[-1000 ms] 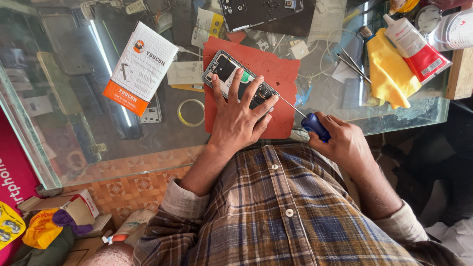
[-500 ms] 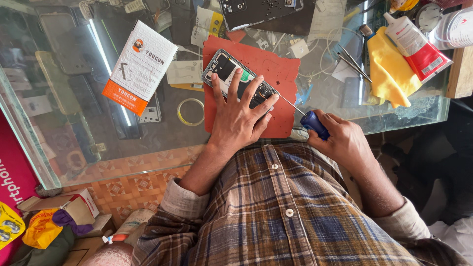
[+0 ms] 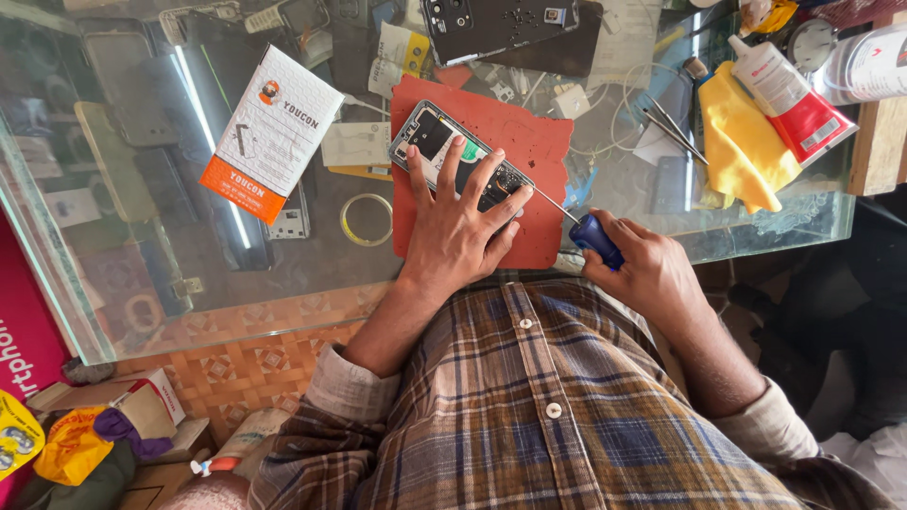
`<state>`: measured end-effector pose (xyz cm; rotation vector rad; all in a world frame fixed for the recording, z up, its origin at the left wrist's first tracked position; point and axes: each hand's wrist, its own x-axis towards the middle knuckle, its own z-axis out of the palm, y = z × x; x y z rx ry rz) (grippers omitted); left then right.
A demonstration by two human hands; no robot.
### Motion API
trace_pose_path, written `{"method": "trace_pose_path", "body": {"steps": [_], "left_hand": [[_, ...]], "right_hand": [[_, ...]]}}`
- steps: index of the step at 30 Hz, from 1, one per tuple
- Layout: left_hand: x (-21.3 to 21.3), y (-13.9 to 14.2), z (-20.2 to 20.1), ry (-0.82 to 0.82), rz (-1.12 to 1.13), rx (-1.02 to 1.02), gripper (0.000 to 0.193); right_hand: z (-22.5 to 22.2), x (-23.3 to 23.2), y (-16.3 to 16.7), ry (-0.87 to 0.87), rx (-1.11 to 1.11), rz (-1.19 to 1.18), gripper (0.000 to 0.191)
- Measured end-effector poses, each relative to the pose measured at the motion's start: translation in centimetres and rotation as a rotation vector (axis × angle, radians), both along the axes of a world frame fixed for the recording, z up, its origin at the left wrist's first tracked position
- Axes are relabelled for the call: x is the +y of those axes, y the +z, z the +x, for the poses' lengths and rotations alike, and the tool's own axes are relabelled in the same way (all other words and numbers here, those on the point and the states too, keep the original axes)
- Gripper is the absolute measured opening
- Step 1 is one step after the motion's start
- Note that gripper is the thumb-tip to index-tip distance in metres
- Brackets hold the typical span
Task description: The person uses a screwdriver to remove screws from a disassembled smartphone placed on a red mat. The person holds the phone steady with one hand while turning the screwdriver with the other. The phone remains open with internal components visible throughout the clip.
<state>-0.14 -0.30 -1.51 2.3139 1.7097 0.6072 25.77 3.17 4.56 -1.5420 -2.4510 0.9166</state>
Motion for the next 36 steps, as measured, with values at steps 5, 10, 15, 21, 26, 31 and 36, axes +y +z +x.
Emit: {"method": "trace_pose_path", "body": {"steps": [5,10,15,21,26,31,36], "left_hand": [[-0.2,0.4,0.1,0.014,-0.004,-0.013,0.041],[-0.3,0.6,0.3,0.025,0.004,-0.015,0.041],[-0.5,0.4,0.4,0.018,0.021,-0.016,0.04],[-0.4,0.3,0.3,0.007,0.033,-0.023,0.038],[-0.4,0.5,0.2,0.003,0.007,-0.021,0.037],[-0.4,0.4,0.4,0.002,0.005,-0.029,0.036],[-0.3,0.4,0.3,0.003,-0.005,-0.041,0.037]], "right_hand": [[-0.4,-0.1,0.2,-0.022,-0.013,0.004,0.054],[-0.6,-0.4,0.1,-0.036,0.009,0.004,0.054],[1.1,0.3,-1.3,-0.035,0.172,-0.104,0.052],[3.6,0.1,-3.2,-0.402,1.018,-1.009,0.057],[2.9,-0.8,-4.0,-0.304,1.165,-1.012,0.063],[2.5,-0.7,-3.7,-0.289,1.127,-0.984,0.063],[2.4,-0.7,-3.5,-0.254,1.132,-0.948,0.072]]}}
